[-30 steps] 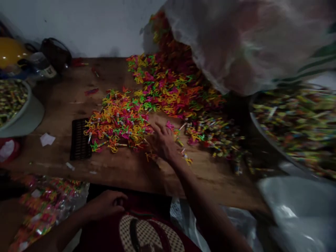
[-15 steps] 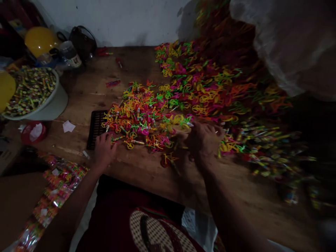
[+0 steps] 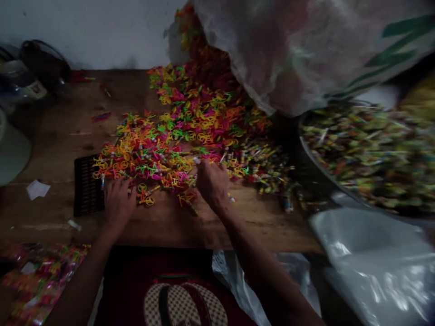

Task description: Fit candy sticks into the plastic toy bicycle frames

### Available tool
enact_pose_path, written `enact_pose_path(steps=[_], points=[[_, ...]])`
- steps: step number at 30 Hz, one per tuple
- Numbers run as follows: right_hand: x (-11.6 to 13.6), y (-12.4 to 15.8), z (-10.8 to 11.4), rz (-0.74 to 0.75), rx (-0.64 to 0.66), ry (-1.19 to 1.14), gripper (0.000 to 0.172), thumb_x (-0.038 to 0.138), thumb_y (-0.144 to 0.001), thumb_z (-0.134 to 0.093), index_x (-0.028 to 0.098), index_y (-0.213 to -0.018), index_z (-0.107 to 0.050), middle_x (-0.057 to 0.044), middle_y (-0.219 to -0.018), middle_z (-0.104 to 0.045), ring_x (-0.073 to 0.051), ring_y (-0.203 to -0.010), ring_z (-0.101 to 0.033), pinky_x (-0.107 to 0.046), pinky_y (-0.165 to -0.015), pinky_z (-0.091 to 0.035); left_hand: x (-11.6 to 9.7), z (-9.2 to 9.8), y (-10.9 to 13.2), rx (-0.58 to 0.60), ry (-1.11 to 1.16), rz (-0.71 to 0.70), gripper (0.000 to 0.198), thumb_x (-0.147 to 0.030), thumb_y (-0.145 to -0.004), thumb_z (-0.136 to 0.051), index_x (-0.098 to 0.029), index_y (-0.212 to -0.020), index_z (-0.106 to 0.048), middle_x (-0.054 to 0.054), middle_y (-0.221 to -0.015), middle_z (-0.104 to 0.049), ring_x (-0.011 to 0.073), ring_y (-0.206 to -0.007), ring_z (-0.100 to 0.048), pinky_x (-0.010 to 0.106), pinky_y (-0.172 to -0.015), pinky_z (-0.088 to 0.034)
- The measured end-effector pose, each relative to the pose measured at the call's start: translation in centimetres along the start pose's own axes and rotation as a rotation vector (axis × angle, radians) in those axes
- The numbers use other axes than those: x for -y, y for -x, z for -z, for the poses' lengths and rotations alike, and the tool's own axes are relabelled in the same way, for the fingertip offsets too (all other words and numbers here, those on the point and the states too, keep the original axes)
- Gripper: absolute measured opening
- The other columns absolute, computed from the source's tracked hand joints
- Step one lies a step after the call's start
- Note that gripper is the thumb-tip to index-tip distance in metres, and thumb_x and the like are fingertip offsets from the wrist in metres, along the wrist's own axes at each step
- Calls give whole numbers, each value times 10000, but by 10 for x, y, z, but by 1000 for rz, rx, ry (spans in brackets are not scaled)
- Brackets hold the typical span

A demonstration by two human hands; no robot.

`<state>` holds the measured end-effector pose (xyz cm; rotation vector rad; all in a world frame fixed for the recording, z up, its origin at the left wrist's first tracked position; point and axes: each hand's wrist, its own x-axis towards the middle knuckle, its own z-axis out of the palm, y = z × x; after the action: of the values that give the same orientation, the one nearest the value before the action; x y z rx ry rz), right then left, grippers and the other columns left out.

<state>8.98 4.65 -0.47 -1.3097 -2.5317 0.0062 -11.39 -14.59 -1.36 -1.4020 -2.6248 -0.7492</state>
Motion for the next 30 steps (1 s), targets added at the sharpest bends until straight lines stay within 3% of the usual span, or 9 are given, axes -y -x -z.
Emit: enact_pose_path(steps=[3, 7, 9, 16, 20, 22, 24, 26, 30], points=[[15, 17, 2, 132, -86, -57, 263, 145, -965, -379, 169, -817, -595, -38, -661, -608, -184, -655, -502, -316, -731, -288, -31, 13, -12, 62, 301, 52, 295, -370, -856, -657, -189, -1081, -718, 108, -1069, -743, 284, -1039, -673, 470, -978, -513], [33, 36, 6, 235, -150, -132, 247, 104, -949, -394, 186, -793, -568, -31, -671, -621, -190, -679, -509, -317, -755, -294, -79, 11, -21, 402, 940, 233, 441, -410, -777, -742, -170, -1141, -681, 38, -861, -730, 156, -731, -688, 276, -681, -559], [38, 47, 6, 292, -130, -179, 236, 90, -940, -399, 188, -806, -567, -35, -696, -642, -192, -706, -525, -322, -781, -303, -91, 3, -20, 464, 1091, 303, 379, -407, -772, -739, -143, -1040, -691, 11, -755, -691, 115, -610, -638, 234, -592, -526], [42, 112, -16, 343, 60, -428, 306, 132, -948, -357, 153, -1139, -595, -95, -875, -702, -239, -831, -606, -350, -816, -403, -90, -9, 31, 515, 889, 336, 154, -321, -816, -681, -168, -798, -685, 8, -716, -682, 115, -603, -626, 221, -578, -498], [47, 128, -29, 343, 198, -512, 265, 151, -920, -369, 165, -982, -627, -113, -821, -697, -237, -737, -613, -339, -694, -455, -71, -2, 43, 495, 750, 364, 208, -355, -834, -688, -198, -971, -678, -24, -668, -668, 118, -554, -610, 225, -571, -473], [48, 126, -32, 320, 219, -575, 270, 151, -908, -382, 170, -1020, -627, -104, -824, -707, -223, -717, -627, -324, -670, -470, -49, 9, 32, 359, 641, 396, 257, -364, -845, -680, -210, -1049, -659, -32, -671, -668, 132, -589, -630, 233, -611, -479], [47, 121, -32, 258, 190, -649, 277, 173, -922, -393, 170, -1093, -611, -99, -852, -720, -214, -717, -643, -315, -670, -488, -18, 24, 12, 122, 349, 388, 190, -366, -879, -635, -210, -980, -677, 2, -758, -696, 153, -702, -656, 252, -690, -477], [46, 118, -28, 186, 166, -722, 258, 214, -946, -400, 180, -1114, -593, -95, -877, -723, -205, -719, -651, -310, -673, -502, 15, 35, -8, 13, 45, 430, 191, -355, -888, -612, -192, -961, -681, 46, -860, -710, 191, -799, -660, 291, -754, -474], [49, 120, -19, 162, 216, -778, 167, 239, -940, -427, 202, -999, -579, -63, -841, -690, -176, -683, -630, -288, -658, -498, 61, 37, -33, 102, -137, 550, 180, -343, -794, -694, -180, -868, -680, 94, -964, -706, 246, -939, -650, 331, -819, -468]])
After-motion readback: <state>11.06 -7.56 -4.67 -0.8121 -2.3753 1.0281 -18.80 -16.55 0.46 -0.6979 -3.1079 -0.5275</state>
